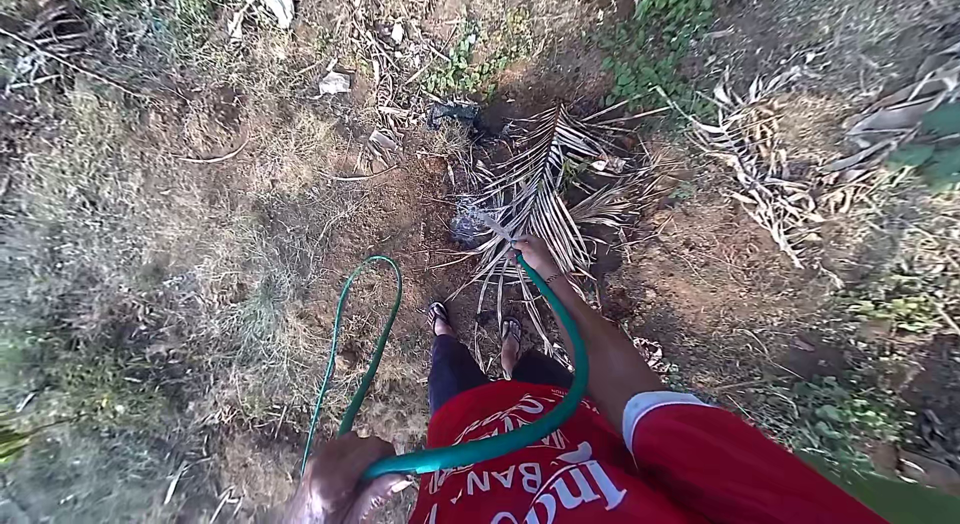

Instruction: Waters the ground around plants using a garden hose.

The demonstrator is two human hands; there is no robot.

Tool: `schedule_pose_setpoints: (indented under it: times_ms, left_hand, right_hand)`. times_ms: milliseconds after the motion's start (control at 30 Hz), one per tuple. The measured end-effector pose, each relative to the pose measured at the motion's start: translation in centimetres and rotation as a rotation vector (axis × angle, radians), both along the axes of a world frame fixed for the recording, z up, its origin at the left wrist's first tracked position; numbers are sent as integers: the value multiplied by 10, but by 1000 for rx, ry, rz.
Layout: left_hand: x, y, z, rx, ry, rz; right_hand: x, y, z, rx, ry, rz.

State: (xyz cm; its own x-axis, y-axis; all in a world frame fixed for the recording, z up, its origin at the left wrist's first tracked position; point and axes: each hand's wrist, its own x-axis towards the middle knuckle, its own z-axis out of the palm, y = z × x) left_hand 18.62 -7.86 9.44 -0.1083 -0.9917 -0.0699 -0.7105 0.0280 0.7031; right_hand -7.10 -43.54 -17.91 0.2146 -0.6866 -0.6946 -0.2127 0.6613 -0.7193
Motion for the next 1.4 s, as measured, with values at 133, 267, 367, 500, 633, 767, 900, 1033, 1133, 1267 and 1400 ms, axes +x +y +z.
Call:
schedule_pose_setpoints:
  times_ms: [133,267,367,500,633,767,900,1033,1133,1267,1400]
  left_hand:
    - [-1,-1,0,4,14,6]
    - [-1,0,-4,19,4,11]
    - [-2,-2,-9,28,-9,3]
    - [-6,-8,-14,44,-34,-18]
    - [-14,-18,-21,75,-25,-64]
    - [-21,-28,-23,108,-20,-107]
    - [-22,-40,-22,113,1,-150]
    - [-17,-45,-24,81,-12,-174]
    - [-14,-47,-23,82,-5,-188]
    - [-12,-45,-25,89,21,-192]
    - [-13,-46,-20,97,26,-194]
  right_hand:
    - [1,13,-8,55,32,74]
    - [-8,28,-11,113,84,98]
    - [-26,41,-17,172,130,94]
    - [-60,57,-20,212,192,41]
    - [-108,70,-16,223,307,-43]
    - [-151,76,-15,201,400,-128]
    - [-172,71,-2,106,437,-279]
    - [-184,60,4,-13,437,-387]
    - [-182,48,16,-39,382,-360]
    - [-171,35,34,-69,304,-316]
    - [-166,16,23,-149,250,-371]
